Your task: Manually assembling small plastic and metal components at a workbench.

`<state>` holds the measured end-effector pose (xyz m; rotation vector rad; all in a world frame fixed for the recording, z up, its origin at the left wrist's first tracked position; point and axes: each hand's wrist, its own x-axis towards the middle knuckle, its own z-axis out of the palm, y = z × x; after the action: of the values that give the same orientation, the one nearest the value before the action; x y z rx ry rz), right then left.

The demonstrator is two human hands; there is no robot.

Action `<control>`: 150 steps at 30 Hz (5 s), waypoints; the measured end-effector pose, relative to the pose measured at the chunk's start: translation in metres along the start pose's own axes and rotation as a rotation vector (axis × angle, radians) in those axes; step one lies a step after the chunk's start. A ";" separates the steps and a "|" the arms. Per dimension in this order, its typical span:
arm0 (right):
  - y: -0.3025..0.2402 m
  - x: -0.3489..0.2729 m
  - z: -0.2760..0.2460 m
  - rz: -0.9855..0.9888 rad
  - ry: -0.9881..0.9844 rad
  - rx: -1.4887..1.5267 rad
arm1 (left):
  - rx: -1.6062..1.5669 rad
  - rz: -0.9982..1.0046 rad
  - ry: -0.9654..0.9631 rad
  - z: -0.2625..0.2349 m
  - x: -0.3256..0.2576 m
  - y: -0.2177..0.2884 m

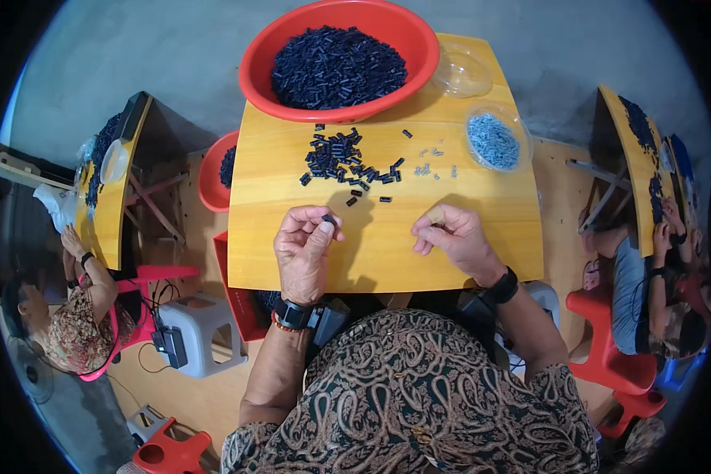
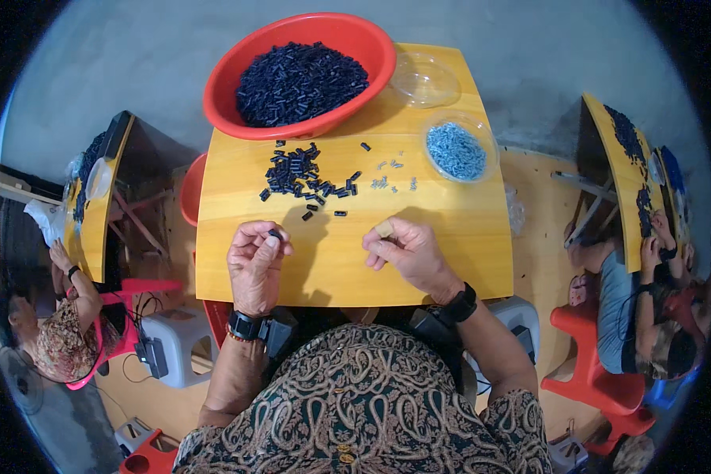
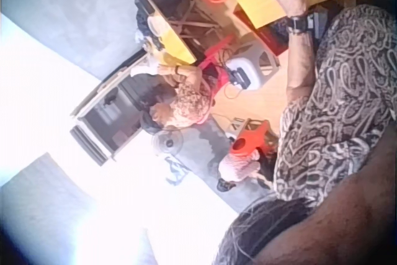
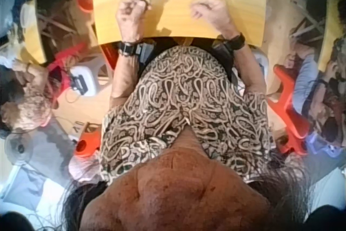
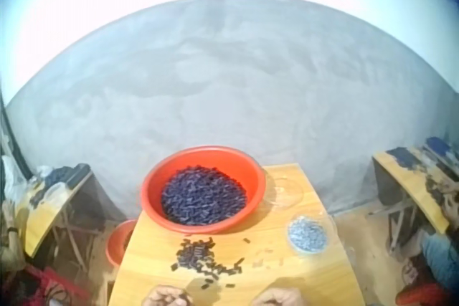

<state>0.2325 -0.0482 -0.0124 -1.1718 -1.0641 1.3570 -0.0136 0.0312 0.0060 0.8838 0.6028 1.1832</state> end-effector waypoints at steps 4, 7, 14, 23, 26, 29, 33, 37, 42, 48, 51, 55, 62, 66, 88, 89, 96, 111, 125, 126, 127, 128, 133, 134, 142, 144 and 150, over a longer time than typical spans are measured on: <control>-0.017 0.003 0.015 -0.026 0.029 0.124 | 0.010 -0.062 0.017 0.002 -0.003 0.001; -0.030 0.009 0.028 -0.052 -0.020 0.213 | -0.064 -0.116 0.026 0.003 -0.006 0.001; -0.036 0.025 0.054 -0.118 -0.063 0.244 | -0.415 -0.290 0.044 0.000 -0.010 -0.010; -0.025 0.035 0.071 -0.149 -0.077 0.223 | -0.554 -0.358 0.031 0.004 -0.012 -0.014; -0.026 0.036 0.073 -0.125 -0.065 0.217 | -0.497 -0.374 0.038 0.004 -0.012 -0.014; -0.023 0.038 0.073 -0.147 -0.063 0.193 | -0.454 -0.374 0.026 0.001 -0.012 -0.017; -0.022 0.038 0.073 -0.140 -0.072 0.207 | -0.438 -0.355 0.009 0.005 -0.013 -0.014; -0.024 0.038 0.072 -0.133 -0.082 0.193 | -0.396 -0.332 -0.011 0.008 -0.013 -0.010; -0.025 0.038 0.068 -0.298 -0.087 -0.040 | -0.354 -0.307 -0.045 0.005 -0.016 -0.012; -0.030 0.033 0.072 -0.344 -0.055 -0.102 | -0.454 -0.301 -0.017 0.008 -0.018 -0.017; -0.027 0.032 0.072 -0.201 -0.009 0.086 | -0.418 -0.338 -0.004 0.006 -0.018 -0.016; -0.030 0.032 0.071 -0.306 -0.028 -0.206 | -0.372 -0.328 -0.001 0.005 -0.019 -0.017; -0.028 0.029 0.066 -0.346 -0.063 -0.254 | -0.118 -0.294 -0.047 0.004 -0.021 -0.022; -0.029 0.047 0.053 -0.186 -0.027 -0.269 | -0.099 -0.260 0.004 0.000 -0.018 -0.025; -0.032 0.124 0.069 -0.338 -0.035 -1.293 | 0.033 -0.127 0.058 -0.014 -0.013 -0.027; -0.031 0.124 0.068 -0.358 -0.019 -1.261 | 0.033 -0.128 0.058 -0.013 -0.013 -0.026; -0.039 0.124 0.057 -0.459 0.095 -0.769 | 0.073 -0.134 0.064 -0.013 -0.013 -0.026; -0.041 0.041 0.045 -0.053 -0.080 0.011 | 0.088 -0.198 0.039 -0.008 -0.011 -0.024; -0.033 0.038 0.055 -0.107 -0.044 0.054 | -0.007 -0.227 -0.022 0.015 -0.011 -0.012; -0.033 0.038 0.055 -0.104 -0.039 0.062 | -0.007 -0.226 -0.023 0.015 -0.011 -0.012; -0.033 0.038 0.054 -0.102 -0.035 0.070 | 0.002 -0.232 -0.022 0.016 -0.011 -0.012; -0.032 0.038 0.054 -0.103 -0.035 0.070 | 0.011 -0.238 -0.019 0.017 -0.011 -0.011; -0.034 0.037 0.054 -0.095 -0.035 0.074 | 0.023 -0.249 -0.020 0.018 -0.012 -0.010; -0.034 0.037 0.054 -0.095 -0.034 0.074 | 0.028 -0.253 -0.024 0.018 -0.012 -0.010; -0.026 0.038 0.052 -0.116 -0.046 0.116 | 0.030 -0.266 -0.042 0.018 -0.011 -0.011; -0.027 0.038 0.052 -0.124 -0.048 0.099 | 0.035 -0.267 -0.043 0.018 -0.010 -0.011; -0.026 0.038 0.052 -0.139 -0.053 0.088 | 0.021 -0.269 -0.050 0.023 -0.011 -0.005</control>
<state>0.1838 -0.0079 0.0161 -0.9846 -1.0918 1.3181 0.0048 0.0142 0.0139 0.8199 0.6715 0.9114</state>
